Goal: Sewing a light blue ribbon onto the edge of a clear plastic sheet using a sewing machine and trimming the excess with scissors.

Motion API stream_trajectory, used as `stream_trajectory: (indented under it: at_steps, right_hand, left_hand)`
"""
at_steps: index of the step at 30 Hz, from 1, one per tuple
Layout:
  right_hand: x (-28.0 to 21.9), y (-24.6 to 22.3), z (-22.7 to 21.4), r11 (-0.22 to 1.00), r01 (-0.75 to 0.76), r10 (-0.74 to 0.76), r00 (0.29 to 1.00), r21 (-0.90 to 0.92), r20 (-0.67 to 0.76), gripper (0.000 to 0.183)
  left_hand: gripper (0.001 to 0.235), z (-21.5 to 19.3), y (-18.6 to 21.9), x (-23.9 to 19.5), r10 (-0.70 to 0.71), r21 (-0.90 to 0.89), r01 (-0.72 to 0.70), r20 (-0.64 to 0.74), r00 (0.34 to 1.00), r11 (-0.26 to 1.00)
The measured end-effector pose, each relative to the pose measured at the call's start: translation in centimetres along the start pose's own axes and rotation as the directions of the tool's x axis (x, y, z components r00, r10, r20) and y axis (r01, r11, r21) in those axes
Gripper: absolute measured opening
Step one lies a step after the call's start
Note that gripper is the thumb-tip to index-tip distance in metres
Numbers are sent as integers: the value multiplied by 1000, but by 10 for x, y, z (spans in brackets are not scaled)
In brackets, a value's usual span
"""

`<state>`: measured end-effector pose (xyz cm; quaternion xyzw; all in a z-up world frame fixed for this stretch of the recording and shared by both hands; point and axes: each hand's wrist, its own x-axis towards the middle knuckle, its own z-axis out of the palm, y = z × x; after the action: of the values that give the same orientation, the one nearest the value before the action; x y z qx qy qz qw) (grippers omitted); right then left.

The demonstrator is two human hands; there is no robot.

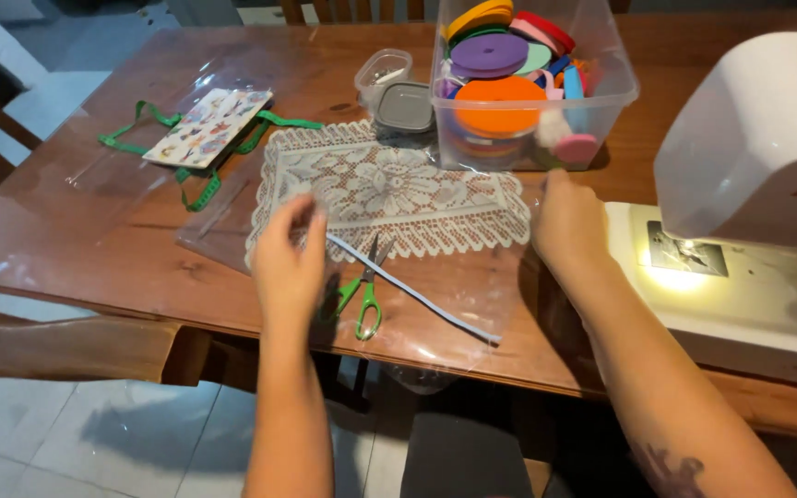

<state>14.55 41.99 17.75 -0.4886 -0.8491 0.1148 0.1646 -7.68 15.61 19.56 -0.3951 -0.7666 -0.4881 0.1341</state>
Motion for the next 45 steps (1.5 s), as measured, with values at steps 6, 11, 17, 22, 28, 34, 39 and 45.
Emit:
stream_trajectory:
  at_steps: [6, 11, 17, 22, 28, 34, 39, 45]
  right_hand:
    - [-39, 10, -16, 995, 96, -96, 995, -7, 37, 27]
    - [-84, 2, -48, 955, 25, -31, 999, 297, 15, 22]
    - [-139, -7, -54, 819, -92, 115, 993, 566, -5, 19]
    - [-175, 7, -23, 667, 19, 119, 984, 745, -131, 19]
    - [-205, 16, -13, 600, 113, 97, 972, 792, -213, 43]
    - [-220, 48, 1, 904, 404, -303, 838, 143, -453, 19]
    - [-219, 44, -8, 862, 479, -400, 843, 164, -360, 28]
    - [-218, 50, -3, 863, 485, -409, 834, 140, -369, 22]
  left_hand:
    - [27, -13, -24, -117, -3, 375, 73, -183, 983, 924]
    - [32, -11, -28, -142, -169, 339, 202, -125, 978, 919]
    - [23, -7, -12, -148, -216, 227, 243, -134, 967, 943]
    - [37, -11, -3, -158, -710, 255, 671, 103, 697, 696]
    - [8, -7, -4, -138, -675, -443, 698, 241, 697, 563]
    - [40, -15, -20, -114, -112, -686, 238, 224, 968, 688]
    - [37, -4, -29, -108, 66, 217, -138, 308, 949, 966]
    - [35, -2, -34, -108, 133, 358, -183, 161, 978, 916]
